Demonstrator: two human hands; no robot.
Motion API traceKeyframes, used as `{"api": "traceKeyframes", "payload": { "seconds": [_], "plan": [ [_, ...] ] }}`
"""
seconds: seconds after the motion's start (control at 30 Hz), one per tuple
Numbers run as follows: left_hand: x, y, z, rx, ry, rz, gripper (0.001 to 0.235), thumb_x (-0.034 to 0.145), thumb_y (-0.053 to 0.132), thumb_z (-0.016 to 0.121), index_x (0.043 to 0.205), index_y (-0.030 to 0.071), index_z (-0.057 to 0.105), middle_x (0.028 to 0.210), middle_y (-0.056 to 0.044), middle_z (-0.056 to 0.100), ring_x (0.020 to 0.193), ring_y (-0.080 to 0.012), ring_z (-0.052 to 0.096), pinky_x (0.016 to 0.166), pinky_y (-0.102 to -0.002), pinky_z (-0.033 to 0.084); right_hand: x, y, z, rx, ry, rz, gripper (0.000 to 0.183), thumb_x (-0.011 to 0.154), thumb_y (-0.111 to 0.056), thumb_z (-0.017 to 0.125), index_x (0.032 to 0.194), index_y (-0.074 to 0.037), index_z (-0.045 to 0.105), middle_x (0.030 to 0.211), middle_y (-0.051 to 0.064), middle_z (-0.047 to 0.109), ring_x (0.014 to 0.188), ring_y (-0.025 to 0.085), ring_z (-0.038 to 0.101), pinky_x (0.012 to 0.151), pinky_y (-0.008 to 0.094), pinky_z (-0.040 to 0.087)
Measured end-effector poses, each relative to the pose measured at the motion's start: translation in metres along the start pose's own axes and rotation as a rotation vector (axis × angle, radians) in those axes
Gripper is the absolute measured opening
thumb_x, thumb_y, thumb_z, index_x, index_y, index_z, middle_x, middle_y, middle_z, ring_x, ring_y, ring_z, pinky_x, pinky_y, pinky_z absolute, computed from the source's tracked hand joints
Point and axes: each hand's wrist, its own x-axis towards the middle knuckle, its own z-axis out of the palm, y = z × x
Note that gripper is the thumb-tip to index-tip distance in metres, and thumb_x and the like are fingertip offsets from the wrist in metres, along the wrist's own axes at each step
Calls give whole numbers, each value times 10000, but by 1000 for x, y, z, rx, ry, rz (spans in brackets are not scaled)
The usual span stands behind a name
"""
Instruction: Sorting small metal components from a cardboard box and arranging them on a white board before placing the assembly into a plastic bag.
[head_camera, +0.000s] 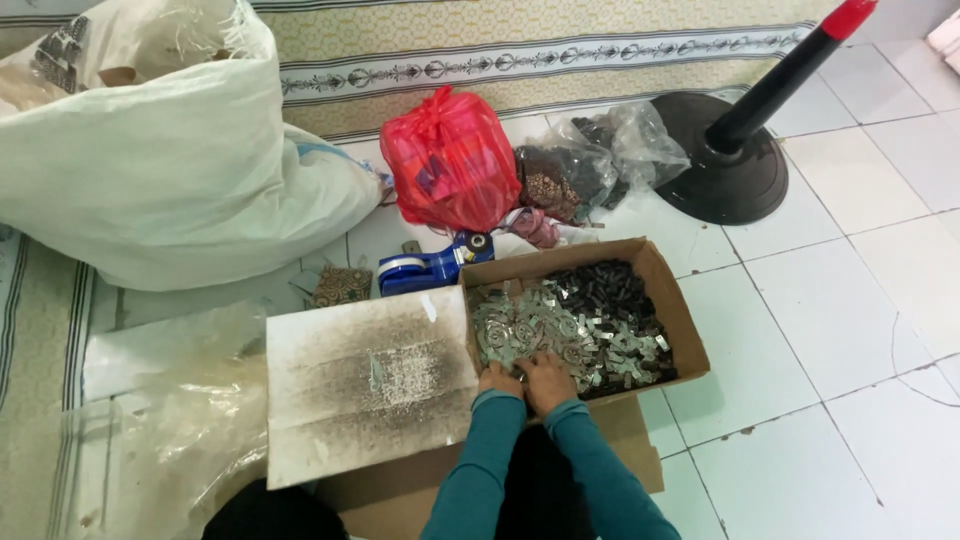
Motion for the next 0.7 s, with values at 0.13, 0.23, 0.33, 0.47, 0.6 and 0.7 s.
{"api": "traceKeyframes", "payload": {
  "seconds": [0.13, 0.23, 0.33, 0.47, 0.6, 0.7],
  "plan": [
    [44, 13, 56, 34, 22, -18, 172, 923, 272, 618, 997, 176, 740, 1120, -91, 722, 1194, -285, 559, 951, -376, 443, 15, 16, 30, 15, 31, -8, 391, 1000, -160, 525, 1374, -241, 605, 1387, 121, 540, 1334, 315, 485, 1123, 508, 421],
    [44, 11, 59, -10, 65, 25, 163, 936, 236, 578, 953, 127, 697, 1009, -129, 709, 1102, -315, 600, 940, -435, 459, 4, 8, 15, 18, 19, -20, 388, 1004, -139, 506, 1376, -201, 596, 1415, 138, 527, 1345, 331, 479, 1090, 527, 442],
    [30, 4, 43, 16, 4, 48, 182, 953, 217, 538, 958, 146, 706, 1002, -77, 709, 1126, -293, 596, 977, -420, 459, -6, 0, -1, 61, 48, -30, 332, 1007, -153, 508, 1308, -194, 641, 1330, 120, 544, 1281, 307, 497, 1033, 482, 450],
    [34, 7, 59, -84, 424, -17, 145, 871, 129, 639, 727, 142, 642, 712, -71, 640, 864, -273, 625, 744, -375, 496, -12, 3, 2, 97, 87, -38, 300, 1019, -165, 507, 1283, -189, 648, 1308, 113, 561, 1268, 297, 498, 1026, 471, 443],
    [32, 6, 53, -198, 884, -165, 151, 783, 72, 717, 673, 134, 634, 585, -47, 581, 705, -238, 620, 520, -308, 497, 10, 32, 42, 359, 199, -39, 228, 1062, -232, 504, 1246, -200, 634, 1250, 107, 624, 1237, 307, 555, 1020, 466, 477],
    [38, -6, 44, -552, 580, -120, 54, 849, -25, 666, 844, 24, 643, 724, -167, 656, 900, -345, 695, 661, -384, 633, -9, 20, 13, 740, 292, 9, 136, 1056, -189, 565, 1166, -156, 638, 1111, 170, 672, 1131, 402, 638, 950, 574, 537]
  ]
}}
